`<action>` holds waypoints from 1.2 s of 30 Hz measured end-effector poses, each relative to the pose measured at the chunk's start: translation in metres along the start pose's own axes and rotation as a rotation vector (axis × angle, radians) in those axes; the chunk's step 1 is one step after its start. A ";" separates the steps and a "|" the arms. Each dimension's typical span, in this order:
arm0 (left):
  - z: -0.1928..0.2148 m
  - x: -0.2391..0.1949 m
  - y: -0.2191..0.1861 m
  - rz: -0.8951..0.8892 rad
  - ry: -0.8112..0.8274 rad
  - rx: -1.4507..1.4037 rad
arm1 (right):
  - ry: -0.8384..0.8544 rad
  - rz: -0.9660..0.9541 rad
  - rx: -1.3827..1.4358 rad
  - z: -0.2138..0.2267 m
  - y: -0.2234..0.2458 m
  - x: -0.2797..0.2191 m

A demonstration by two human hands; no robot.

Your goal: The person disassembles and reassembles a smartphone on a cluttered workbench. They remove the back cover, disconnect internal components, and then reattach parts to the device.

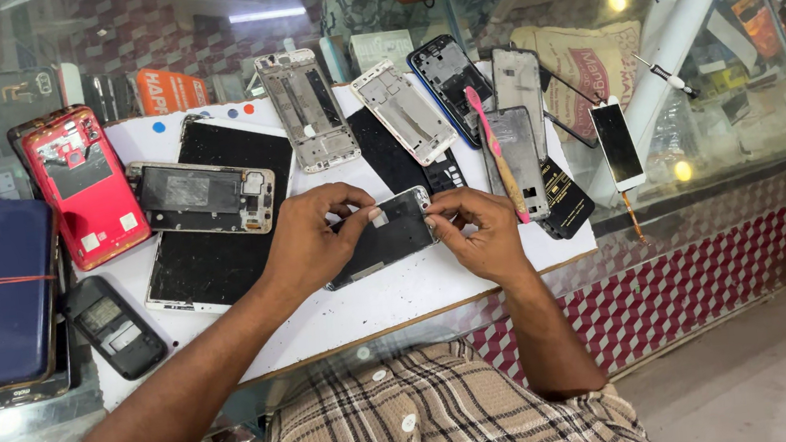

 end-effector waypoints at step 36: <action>-0.012 0.005 0.029 0.015 0.162 -0.138 | -0.090 -0.080 0.277 0.006 -0.029 -0.020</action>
Point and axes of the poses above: each hand's wrist, its own x-axis towards the middle knuckle, its own z-axis out of the back of the hand, y = z × x, the point moved 5 cm from there along x, towards the middle knuckle, and after that the axes turned 9 degrees about z, right-handed, at the moved point
